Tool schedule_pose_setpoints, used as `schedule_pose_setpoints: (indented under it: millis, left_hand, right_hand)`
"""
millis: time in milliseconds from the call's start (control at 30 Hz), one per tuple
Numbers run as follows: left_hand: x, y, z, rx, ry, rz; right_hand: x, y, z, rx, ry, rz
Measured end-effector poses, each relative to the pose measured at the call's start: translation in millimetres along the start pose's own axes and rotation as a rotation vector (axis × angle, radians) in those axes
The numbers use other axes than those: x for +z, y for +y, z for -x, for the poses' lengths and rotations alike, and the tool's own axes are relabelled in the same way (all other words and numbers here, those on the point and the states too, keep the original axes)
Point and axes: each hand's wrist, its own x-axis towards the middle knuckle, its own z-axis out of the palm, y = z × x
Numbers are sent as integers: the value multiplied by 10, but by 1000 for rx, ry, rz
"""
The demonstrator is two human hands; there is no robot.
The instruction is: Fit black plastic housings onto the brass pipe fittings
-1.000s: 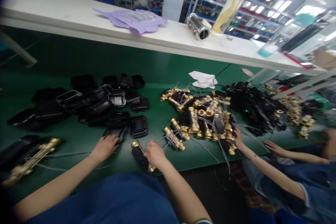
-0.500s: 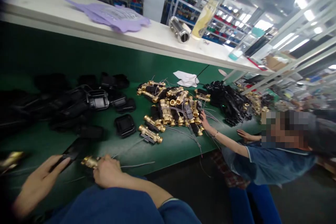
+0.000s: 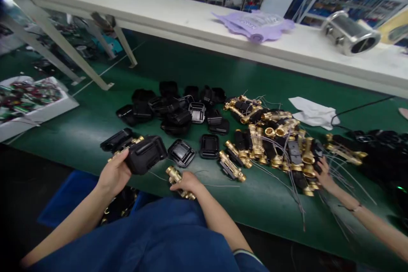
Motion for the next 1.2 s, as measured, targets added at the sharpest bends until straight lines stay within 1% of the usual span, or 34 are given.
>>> schedule_pose_setpoints:
  millis: [100,167,233,300,367,433,533,633,733,800,833,867,900,967,1000,1033,1100,1133,1200]
  left_hand:
    - [-54,1,32,-52,3,-74]
    - [-45,-39,55,-139,-30,-134]
    - [14,-104,75,-250,-56,-190]
    - [115,-181,87,-342,-65,-237]
    - [230,-256,88,-401,-87,-268]
    - [331,-313,74,-427,-121,-288]
    - [422,-355,21,-453,-130,-298]
    - [436,-377,-52,-508,-112,-291]
    - [418,-416,-97,-605,-107,-278]
    - [429,-439,-83,-668,-110,-265]
    - [450,-446,-60,-687,-155,-256]
    - [485,-449,-27,-689,-228,-252]
    - [534,-453,17,-671,-325,-263]
    - [663,-481,125,-581,-530,-362]
    - [737,-512,186,-506,-593,-460]
    - [808,-559,248,-416,-630,-592]
    - [920,-698,361,-243,-686,-904]
    - [949,-785,405,-168,-707,-1063]
    - [940,-976,447,-18,-789,-1337]
  right_hand:
    - [-140,74,100,-53,138,-162]
    - [-239,82,207,-149,216,-296]
    - [-331,22,332,-256,278,-468]
    - [-413,-105,466,-343,341,-588]
    - [-479,-266,596,-387,406,-576]
    - [-521,-412,707,-408,449,-480]
    - [-523,-516,814,-434,446,-300]
    - [-461,-475,850,-431,388,-187]
    - [-373,-362,826,-374,369,-217]
    - [-311,-269,784,-296,403,-360]
    - [-279,-215,758,-243,421,-493]
    - [-247,-154,732,-179,427,-672]
    - [-213,-87,706,-103,414,-880]
    - [-138,65,665,84,343,-1300]
    - [-93,143,650,184,299,-1464]
    - [-41,218,640,273,262,-1579]
    - [83,346,623,399,213,-1684]
    - [151,396,610,427,195,-1695]
    - [273,468,563,426,159,-1664]
